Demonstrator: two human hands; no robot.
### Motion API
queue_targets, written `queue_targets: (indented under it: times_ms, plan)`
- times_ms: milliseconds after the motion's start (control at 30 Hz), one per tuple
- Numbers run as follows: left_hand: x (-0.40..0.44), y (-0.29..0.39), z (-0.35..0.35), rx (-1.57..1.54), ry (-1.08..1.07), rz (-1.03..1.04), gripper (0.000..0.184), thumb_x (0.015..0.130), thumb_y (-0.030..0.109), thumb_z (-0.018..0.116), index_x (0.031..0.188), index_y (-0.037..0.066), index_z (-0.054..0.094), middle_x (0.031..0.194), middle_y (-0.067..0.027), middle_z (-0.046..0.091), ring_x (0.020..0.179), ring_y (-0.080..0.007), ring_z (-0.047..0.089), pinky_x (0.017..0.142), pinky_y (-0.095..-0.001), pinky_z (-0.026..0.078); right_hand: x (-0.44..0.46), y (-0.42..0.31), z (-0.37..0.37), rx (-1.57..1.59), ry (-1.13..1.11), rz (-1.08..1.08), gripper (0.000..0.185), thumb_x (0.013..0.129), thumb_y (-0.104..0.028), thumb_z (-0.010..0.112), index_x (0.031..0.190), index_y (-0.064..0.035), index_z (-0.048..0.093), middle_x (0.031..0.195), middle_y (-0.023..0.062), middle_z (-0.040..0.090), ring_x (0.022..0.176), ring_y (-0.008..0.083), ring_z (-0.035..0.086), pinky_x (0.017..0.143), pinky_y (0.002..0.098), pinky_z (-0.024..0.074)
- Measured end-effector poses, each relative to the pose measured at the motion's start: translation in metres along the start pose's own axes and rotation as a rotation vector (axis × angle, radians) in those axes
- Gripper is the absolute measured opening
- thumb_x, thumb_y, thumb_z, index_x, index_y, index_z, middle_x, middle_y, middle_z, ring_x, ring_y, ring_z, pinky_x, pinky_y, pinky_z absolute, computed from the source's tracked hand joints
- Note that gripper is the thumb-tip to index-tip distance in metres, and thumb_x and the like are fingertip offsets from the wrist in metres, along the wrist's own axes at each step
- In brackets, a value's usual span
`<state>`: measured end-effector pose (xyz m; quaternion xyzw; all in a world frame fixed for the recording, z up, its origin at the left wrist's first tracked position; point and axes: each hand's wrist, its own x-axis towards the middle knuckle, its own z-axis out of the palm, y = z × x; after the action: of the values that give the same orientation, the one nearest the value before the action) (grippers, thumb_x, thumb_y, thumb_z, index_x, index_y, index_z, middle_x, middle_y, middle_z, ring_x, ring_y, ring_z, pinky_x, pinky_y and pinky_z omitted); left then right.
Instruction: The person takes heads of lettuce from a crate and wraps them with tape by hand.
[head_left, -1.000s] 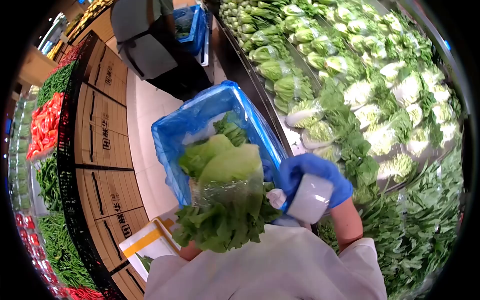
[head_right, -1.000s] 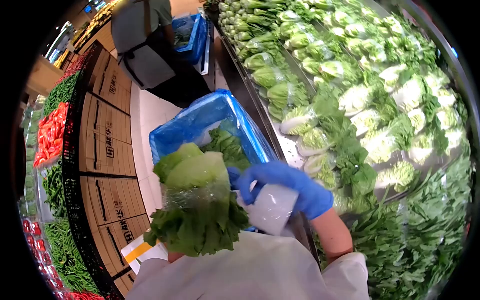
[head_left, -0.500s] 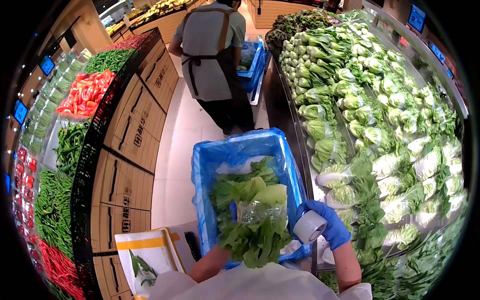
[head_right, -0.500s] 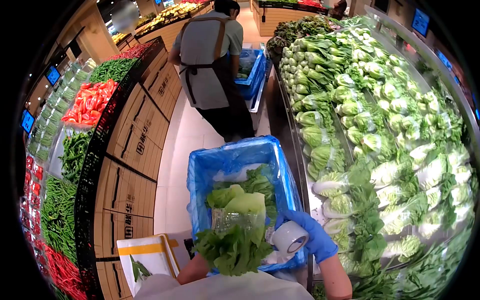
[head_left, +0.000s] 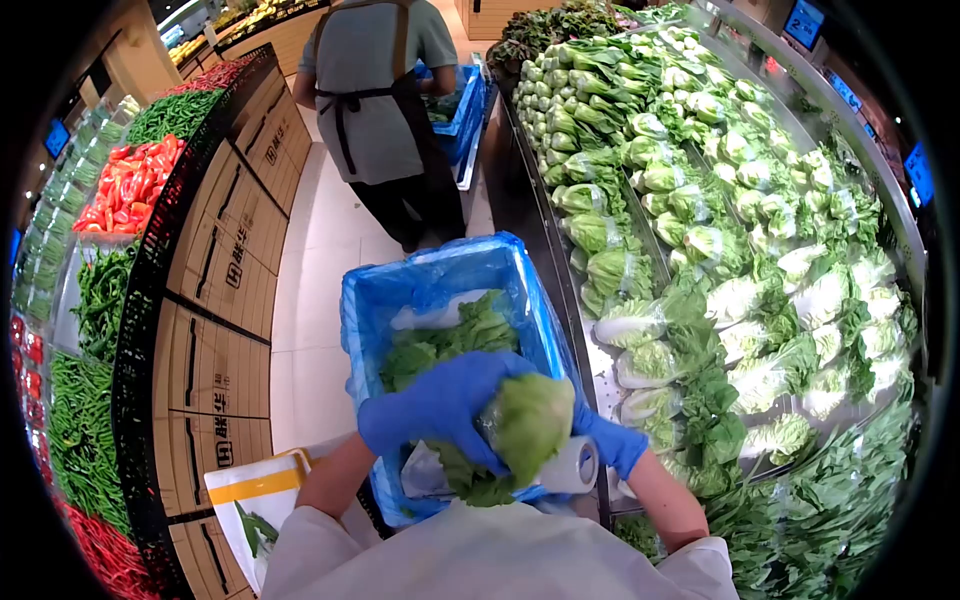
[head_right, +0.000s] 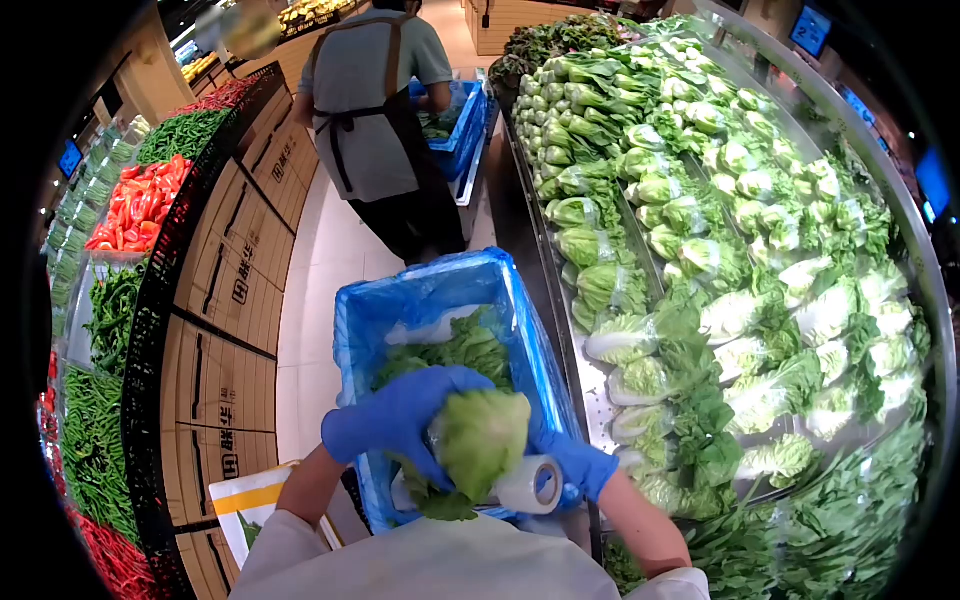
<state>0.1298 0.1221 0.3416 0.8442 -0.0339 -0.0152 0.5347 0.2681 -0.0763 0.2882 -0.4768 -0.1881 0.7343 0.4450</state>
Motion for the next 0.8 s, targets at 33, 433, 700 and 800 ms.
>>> queue_targets:
  times_ms: [33, 433, 700, 800]
  plan:
    - [0.006, 0.007, 0.001, 0.321, -0.068, 0.081, 0.094, 0.043, 0.045, 0.083, 0.119, 0.005, 0.044, 0.117, -0.0116, 0.050, 0.103, -0.0248, 0.051, 0.088, -0.0358, 0.040, 0.003, 0.006, 0.003, -0.031, -0.014, -0.020, 0.081, 0.082, -0.065, 0.032, 0.130, 0.0008, 0.035, 0.112, 0.0131, 0.055, 0.094, 0.0161, 0.056, 0.087, 0.0247, 0.0433]
    - [0.001, 0.009, 0.031, 1.465, 0.558, 0.805, 0.057, 0.072, 0.024, 0.058, 0.127, 0.028, 0.043, 0.096, -0.0069, 0.048, 0.091, -0.0193, 0.049, 0.080, -0.0348, 0.042, -0.006, 0.018, -0.001, -0.172, 0.132, -0.220, 0.076, 0.079, -0.058, 0.048, 0.128, -0.0002, 0.037, 0.112, 0.0106, 0.054, 0.099, 0.0158, 0.054, 0.088, 0.0267, 0.0422]
    - [-0.011, -0.001, 0.017, 0.137, 0.129, 0.261, 0.082, 0.073, 0.006, 0.063, 0.140, 0.015, 0.017, 0.133, -0.0165, 0.028, 0.118, -0.0313, 0.039, 0.094, -0.0323, 0.038, -0.011, 0.007, -0.010, -0.239, 0.358, -0.496, 0.075, 0.077, -0.053, 0.058, 0.126, -0.0009, 0.039, 0.112, 0.0089, 0.054, 0.102, 0.0157, 0.053, 0.089, 0.0280, 0.0415]
    - [-0.004, 0.003, 0.023, -0.176, 0.207, 0.229, 0.093, 0.073, 0.020, 0.070, 0.139, 0.002, 0.007, 0.140, -0.0184, 0.021, 0.128, -0.0301, 0.028, 0.103, -0.0339, 0.028, -0.009, 0.005, -0.010, -0.347, 0.466, -0.521, 0.069, 0.072, -0.053, 0.064, 0.117, -0.0031, 0.049, 0.101, 0.0099, 0.059, 0.088, 0.0155, 0.056, 0.075, 0.0306, 0.0451]
